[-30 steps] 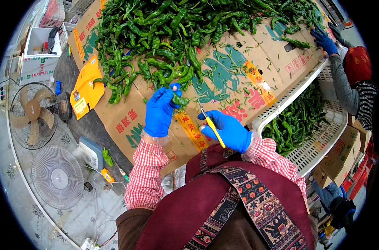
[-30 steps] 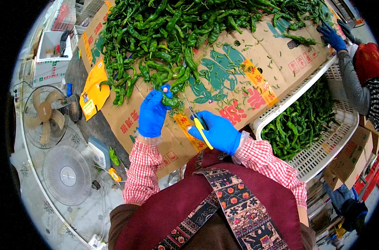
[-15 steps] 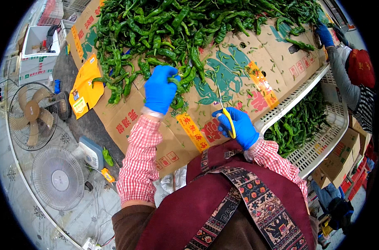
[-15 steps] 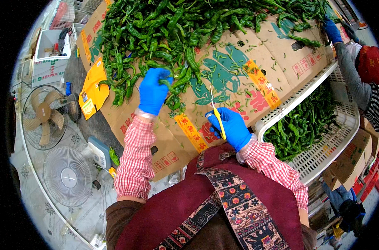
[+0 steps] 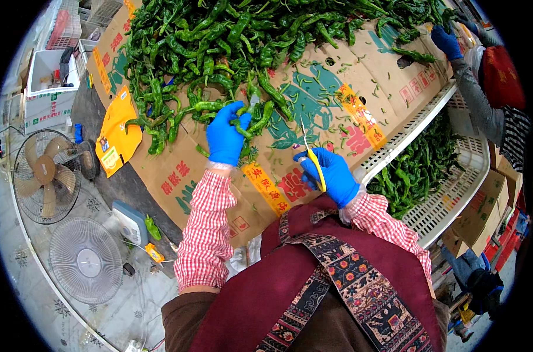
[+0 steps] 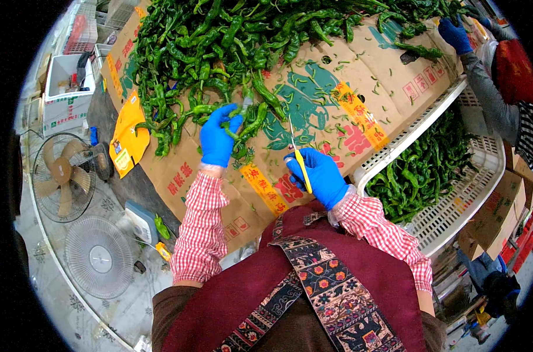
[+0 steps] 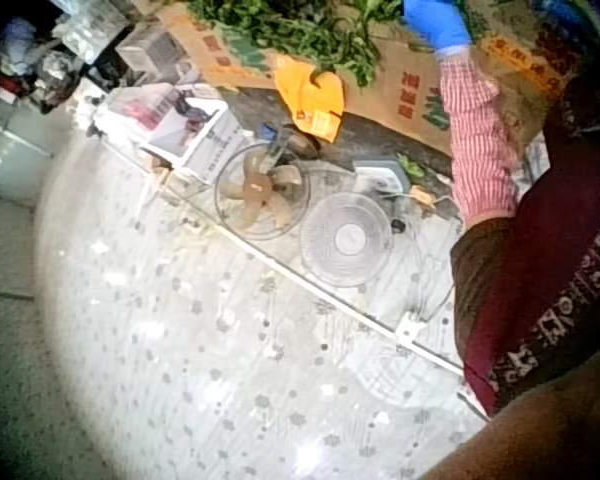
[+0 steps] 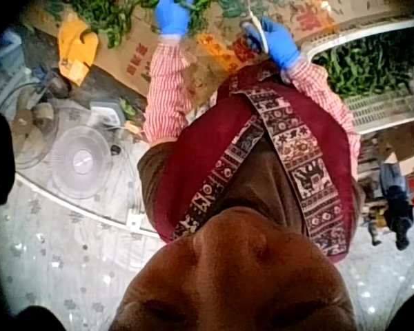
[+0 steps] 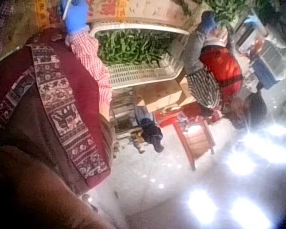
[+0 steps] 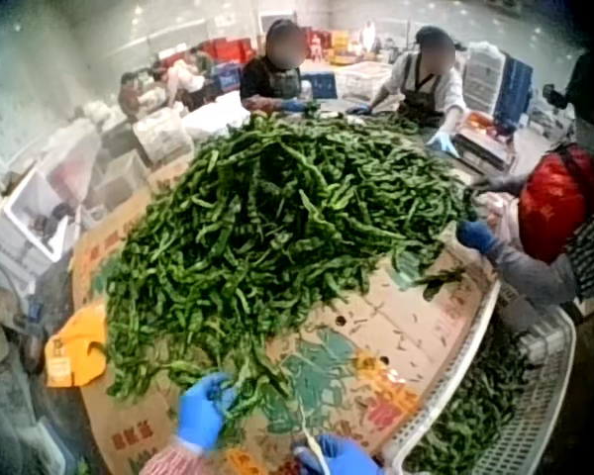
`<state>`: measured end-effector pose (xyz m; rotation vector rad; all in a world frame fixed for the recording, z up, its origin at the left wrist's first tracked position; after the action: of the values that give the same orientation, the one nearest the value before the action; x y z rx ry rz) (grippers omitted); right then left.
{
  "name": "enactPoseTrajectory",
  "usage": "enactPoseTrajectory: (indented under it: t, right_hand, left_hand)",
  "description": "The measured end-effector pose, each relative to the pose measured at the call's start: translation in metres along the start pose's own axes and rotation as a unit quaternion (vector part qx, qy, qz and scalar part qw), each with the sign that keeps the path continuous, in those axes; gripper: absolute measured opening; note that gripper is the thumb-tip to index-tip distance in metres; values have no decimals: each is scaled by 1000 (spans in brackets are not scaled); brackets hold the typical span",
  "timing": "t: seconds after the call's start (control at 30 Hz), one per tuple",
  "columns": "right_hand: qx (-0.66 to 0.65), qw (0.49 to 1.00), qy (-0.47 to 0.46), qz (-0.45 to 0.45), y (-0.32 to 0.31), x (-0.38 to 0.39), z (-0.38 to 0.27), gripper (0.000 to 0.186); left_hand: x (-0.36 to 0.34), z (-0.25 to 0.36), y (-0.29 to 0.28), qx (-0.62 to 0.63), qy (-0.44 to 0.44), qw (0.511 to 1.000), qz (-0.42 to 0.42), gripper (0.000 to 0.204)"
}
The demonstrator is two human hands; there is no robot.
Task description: The person trims the stems off green chili peppers using yellow-handled scissors and places the trimmed peppers into a white plastic basket. The person works continuously at a table covered with a large pile of peppers.
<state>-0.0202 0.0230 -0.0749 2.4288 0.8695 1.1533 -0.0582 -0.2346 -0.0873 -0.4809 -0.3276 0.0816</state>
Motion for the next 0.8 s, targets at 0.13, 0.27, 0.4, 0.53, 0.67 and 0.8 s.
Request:
enactPoseTrajectory:
  t: [0.13,0.27,0.4,0.53,0.67,0.8]
  right_hand:
    - [5,1000,-19,5,-2,6,-4,28]
    - [9,994,-110,13,-1,16,-13,34]
    - [39,971,-219,82,-7,27,-28,47]
    - [8,971,-220,94,-20,56,-30,52]
    - [10,956,-243,162,-50,101,-10,48]
    - [63,904,-290,309,-94,179,18,43]
  left_hand:
    - [26,21,-19,116,46,992,10,30]
    - [56,54,-12,251,-32,967,-35,30]
    - [78,87,24,238,-15,963,-127,31]
    - [96,109,81,205,26,950,-234,32]
    - [109,130,144,209,25,910,-358,35]
    - [125,162,206,246,-16,855,-457,36]
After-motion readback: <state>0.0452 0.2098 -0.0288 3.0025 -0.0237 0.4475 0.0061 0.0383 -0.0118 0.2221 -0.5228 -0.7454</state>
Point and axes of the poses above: each hand's wrist, its own x-axis away from the middle knuckle, its own y-axis out of the palm, z = x × y, the point moved 5 cm from there along -x, towards the middle knuckle, and after that the axes turned 15 degrees about -z, right-handed, at the moved point
